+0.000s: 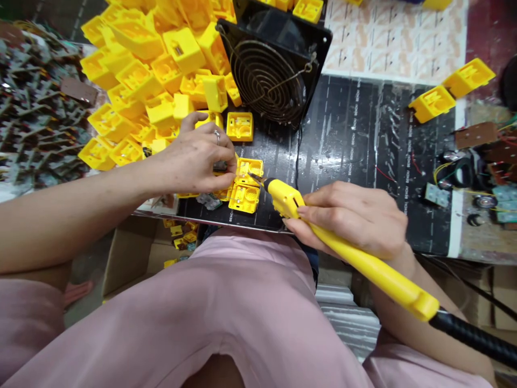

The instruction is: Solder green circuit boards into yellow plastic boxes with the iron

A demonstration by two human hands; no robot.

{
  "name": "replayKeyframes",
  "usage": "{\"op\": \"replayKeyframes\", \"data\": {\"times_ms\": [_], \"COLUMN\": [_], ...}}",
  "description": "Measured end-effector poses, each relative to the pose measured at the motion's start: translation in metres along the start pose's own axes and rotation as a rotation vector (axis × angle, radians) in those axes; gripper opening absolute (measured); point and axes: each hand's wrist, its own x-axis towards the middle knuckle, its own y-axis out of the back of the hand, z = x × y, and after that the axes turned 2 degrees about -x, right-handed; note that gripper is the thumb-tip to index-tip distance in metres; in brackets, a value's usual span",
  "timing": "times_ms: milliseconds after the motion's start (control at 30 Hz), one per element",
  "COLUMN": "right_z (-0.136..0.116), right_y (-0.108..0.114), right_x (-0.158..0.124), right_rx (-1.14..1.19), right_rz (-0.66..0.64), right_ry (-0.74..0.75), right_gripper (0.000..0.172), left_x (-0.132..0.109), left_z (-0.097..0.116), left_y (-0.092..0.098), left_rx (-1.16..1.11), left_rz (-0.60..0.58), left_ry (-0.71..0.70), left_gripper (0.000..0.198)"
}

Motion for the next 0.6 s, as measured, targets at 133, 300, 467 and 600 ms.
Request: {"op": "replayKeyframes", "data": {"times_ms": [133,300,467,600], "right_z": [0.0015,0.0047,0.0043,0.0000], "right_y": [-0.0032,-0.0032,-0.0015,-0.0012], "right_x": [0.0007,0.0017,0.0023,0.0052], "right_rx": [-0.001,0.014,0.025,-0.011], "right_rz": [-0.042,-0.021,0.024,0.111], "right_ry": [0.093,0.117,0.128,0.142], "right_gripper": [0.024,0.024,0.010,0.022], "left_x": [0.0001,0.0007,0.0003,0.0012], "left_z": [0.0011,0.0024,0.0041,0.0027], "left_y": [0.0024,0.0047,0.0064,0.0042], "left_rx": [0.018,0.028,0.030,0.039], "left_rz": [-0.021,-0.035,-0.037,-0.047], "left_ry": [0.003,-0.010,-0.006,-0.002], "left_gripper": [0.021,0.020,0.021,0.021]}}
